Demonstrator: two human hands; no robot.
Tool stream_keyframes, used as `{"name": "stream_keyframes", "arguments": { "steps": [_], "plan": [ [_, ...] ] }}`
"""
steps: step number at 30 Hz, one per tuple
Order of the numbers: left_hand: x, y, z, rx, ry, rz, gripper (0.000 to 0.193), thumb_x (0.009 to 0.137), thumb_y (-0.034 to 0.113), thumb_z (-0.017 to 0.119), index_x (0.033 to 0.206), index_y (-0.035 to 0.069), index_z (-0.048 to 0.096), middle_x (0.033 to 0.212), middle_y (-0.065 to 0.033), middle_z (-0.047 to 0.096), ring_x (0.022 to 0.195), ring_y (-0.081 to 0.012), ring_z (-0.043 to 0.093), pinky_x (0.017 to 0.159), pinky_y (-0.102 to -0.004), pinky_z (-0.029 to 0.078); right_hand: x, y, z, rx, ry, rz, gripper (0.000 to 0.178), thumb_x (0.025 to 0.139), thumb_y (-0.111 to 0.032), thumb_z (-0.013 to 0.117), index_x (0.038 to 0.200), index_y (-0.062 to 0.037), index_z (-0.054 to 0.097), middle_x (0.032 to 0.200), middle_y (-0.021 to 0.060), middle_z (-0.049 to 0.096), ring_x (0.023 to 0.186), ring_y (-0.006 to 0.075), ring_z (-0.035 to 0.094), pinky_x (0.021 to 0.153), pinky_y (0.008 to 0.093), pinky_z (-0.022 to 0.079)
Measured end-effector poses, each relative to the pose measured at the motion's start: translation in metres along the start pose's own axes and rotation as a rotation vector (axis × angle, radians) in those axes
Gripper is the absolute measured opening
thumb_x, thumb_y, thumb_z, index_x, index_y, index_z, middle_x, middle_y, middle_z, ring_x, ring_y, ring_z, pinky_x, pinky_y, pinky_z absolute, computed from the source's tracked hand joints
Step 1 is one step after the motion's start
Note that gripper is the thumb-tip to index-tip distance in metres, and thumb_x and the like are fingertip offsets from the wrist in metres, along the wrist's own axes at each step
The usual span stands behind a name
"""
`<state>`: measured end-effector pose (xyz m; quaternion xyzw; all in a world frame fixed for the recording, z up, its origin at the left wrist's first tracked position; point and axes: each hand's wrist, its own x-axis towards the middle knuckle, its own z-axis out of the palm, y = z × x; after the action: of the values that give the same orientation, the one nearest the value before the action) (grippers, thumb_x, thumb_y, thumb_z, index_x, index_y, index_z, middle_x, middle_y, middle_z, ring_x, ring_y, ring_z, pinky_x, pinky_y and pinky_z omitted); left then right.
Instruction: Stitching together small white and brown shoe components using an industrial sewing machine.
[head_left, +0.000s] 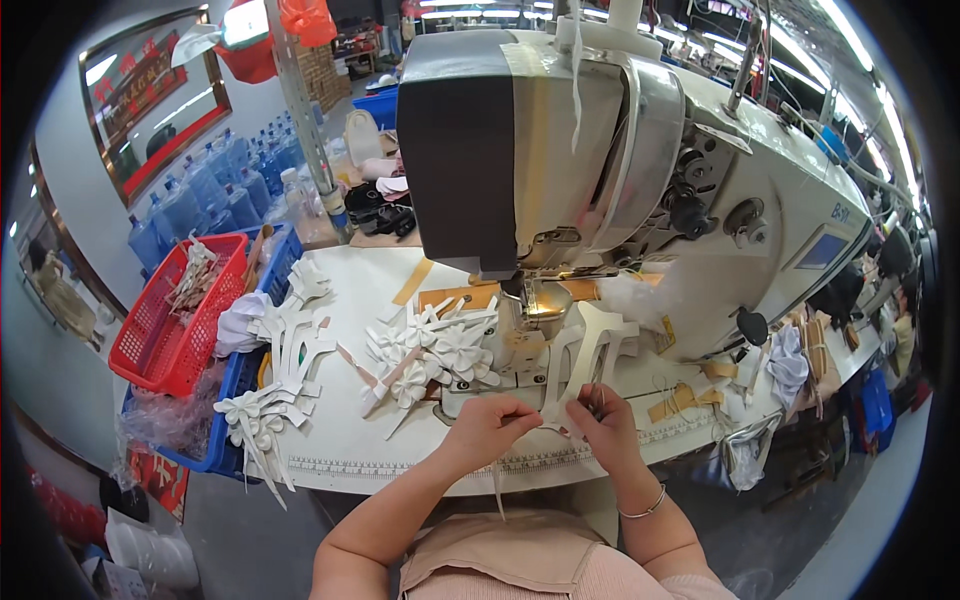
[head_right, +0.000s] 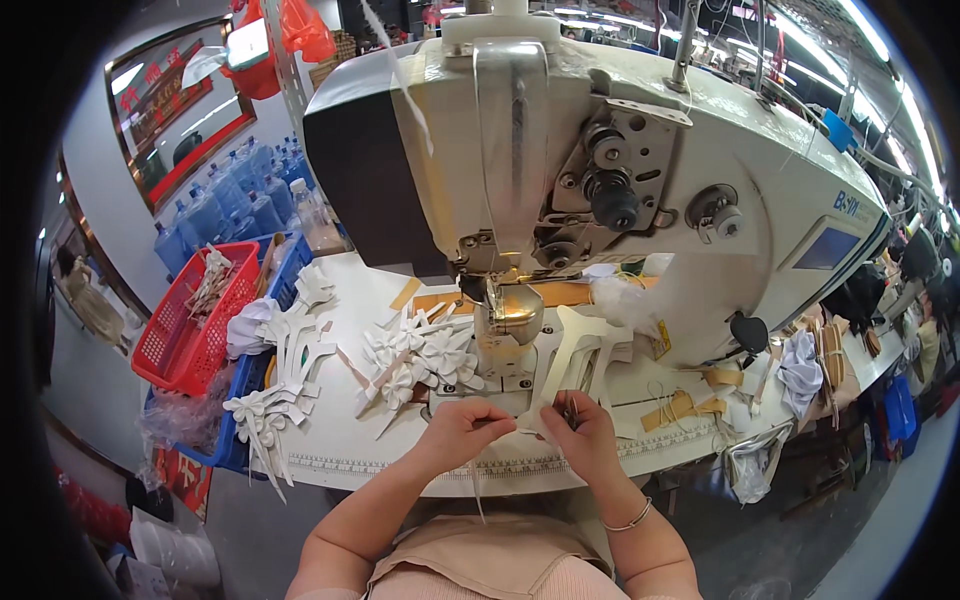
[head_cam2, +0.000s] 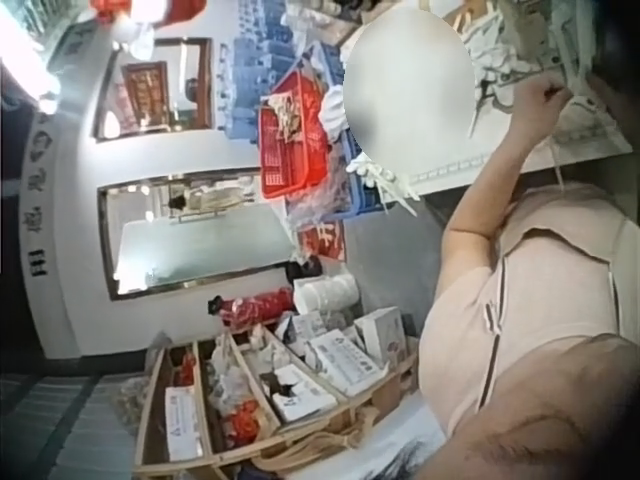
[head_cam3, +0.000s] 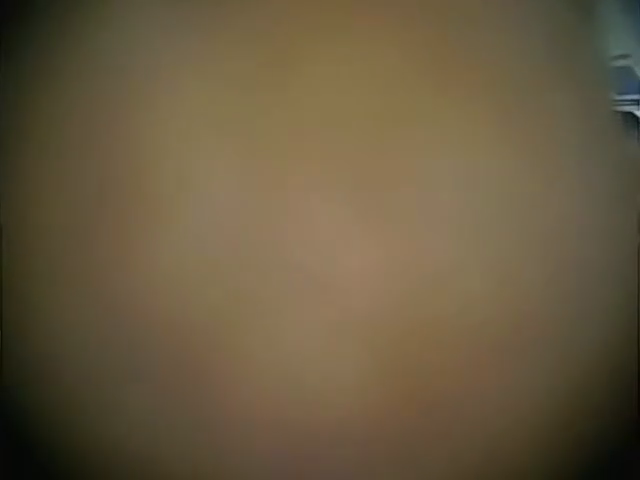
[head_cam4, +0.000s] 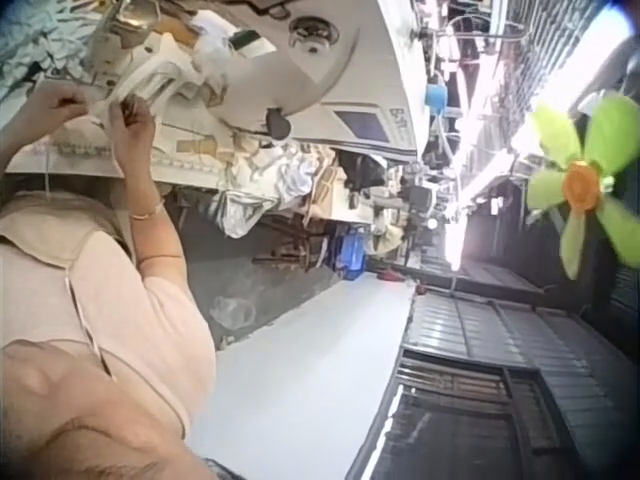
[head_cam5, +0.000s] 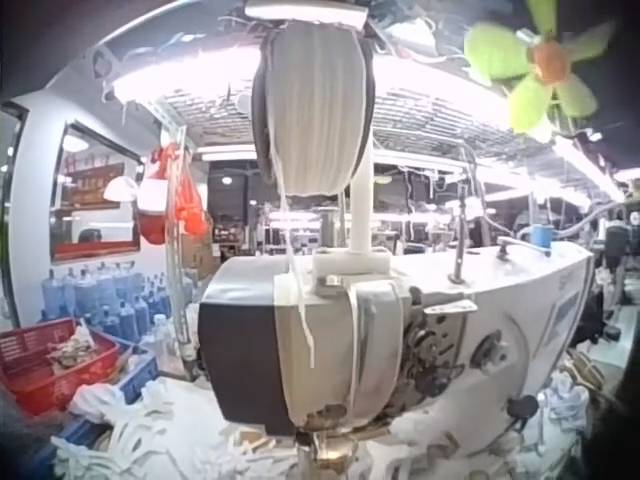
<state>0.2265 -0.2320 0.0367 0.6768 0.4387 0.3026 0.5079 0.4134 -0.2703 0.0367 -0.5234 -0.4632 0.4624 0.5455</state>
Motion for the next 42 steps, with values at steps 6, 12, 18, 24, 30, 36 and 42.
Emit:
{"name": "stream_keyframes", "arguments": {
  "steps": [6, 12, 18, 24, 30, 36, 42],
  "plan": [
    [-0.002, -0.002, -0.006, -0.152, -0.015, -0.022, 0.02, 0.084, 0.017, 0.067, 0.093, 0.0, 0.067, 0.074, -0.0009, 0.063, 0.065, -0.0054, 0.053, 0.058, -0.0211, 0.044, 0.011, 0.022, -0.017, -0.265, 0.04, -0.054, 0.019, 0.085, -0.012, 0.063, 0.098, 0.0003, 0.059, 0.074, 0.0012, 0.061, 0.061, 0.0041, 0.053, 0.056, 0.0222, 0.043],
    [-0.006, -0.007, -0.006, -0.441, -0.057, -0.121, 0.017, 0.085, 0.019, 0.067, 0.094, 0.004, 0.066, 0.069, 0.002, 0.056, 0.057, -0.0044, 0.05, 0.047, -0.0191, 0.04, -0.014, 0.0, -0.022, 0.033, -0.286, 0.081, 0.025, 0.096, -0.018, 0.047, 0.109, 0.0001, 0.058, 0.093, 0.0039, 0.062, 0.06, 0.0046, 0.044, 0.057, 0.0185, 0.038],
    [-0.009, -0.008, -0.001, -0.433, -0.08, -0.124, 0.017, 0.085, 0.019, 0.066, 0.095, 0.005, 0.065, 0.069, 0.0012, 0.056, 0.052, -0.0044, 0.048, 0.044, -0.0187, 0.039, -0.013, -0.001, -0.004, 0.268, -0.334, 0.236, 0.016, 0.095, -0.015, 0.045, 0.101, -0.0021, 0.054, 0.082, 0.0091, 0.06, 0.053, 0.0076, 0.042, 0.047, 0.0201, 0.033],
    [-0.008, -0.01, 0.0, -0.416, -0.084, -0.121, 0.018, 0.085, 0.02, 0.066, 0.095, 0.005, 0.065, 0.069, 0.0011, 0.056, 0.051, -0.0043, 0.047, 0.044, -0.0186, 0.039, -0.011, 0.003, 0.002, 0.293, -0.321, 0.198, 0.01, 0.093, -0.012, 0.05, 0.096, -0.0035, 0.053, 0.077, 0.0077, 0.06, 0.052, 0.0079, 0.043, 0.046, 0.0204, 0.033],
    [-0.009, -0.009, 0.001, -0.469, -0.005, -0.15, 0.018, 0.085, 0.02, 0.066, 0.094, 0.005, 0.066, 0.068, 0.0018, 0.056, 0.054, -0.0036, 0.048, 0.044, -0.0184, 0.038, -0.017, 0.019, 0.007, -0.128, -0.022, -0.211, 0.015, 0.086, -0.009, 0.062, 0.098, -0.0018, 0.058, 0.073, 0.0045, 0.064, 0.059, 0.0106, 0.056, 0.055, 0.0236, 0.045],
    [-0.011, -0.005, 0.0, -0.395, -0.035, -0.179, 0.018, 0.084, 0.021, 0.067, 0.093, 0.005, 0.066, 0.067, 0.0026, 0.055, 0.055, -0.0033, 0.046, 0.044, -0.0188, 0.036, -0.018, 0.006, 0.014, -0.475, 0.054, -0.508, 0.016, 0.081, -0.01, 0.068, 0.093, -0.0037, 0.06, 0.07, 0.0081, 0.063, 0.056, 0.0161, 0.058, 0.052, 0.0258, 0.046],
    [-0.012, -0.002, -0.001, -0.365, -0.064, -0.217, 0.018, 0.084, 0.021, 0.068, 0.093, 0.005, 0.067, 0.068, 0.0028, 0.055, 0.054, -0.0034, 0.046, 0.044, -0.0191, 0.036, -0.019, 0.006, 0.008, -0.513, 0.0, -0.474, 0.011, 0.083, -0.007, 0.065, 0.09, -0.0013, 0.059, 0.072, 0.0072, 0.064, 0.059, 0.0104, 0.058, 0.055, 0.0235, 0.046]
  ]
}}
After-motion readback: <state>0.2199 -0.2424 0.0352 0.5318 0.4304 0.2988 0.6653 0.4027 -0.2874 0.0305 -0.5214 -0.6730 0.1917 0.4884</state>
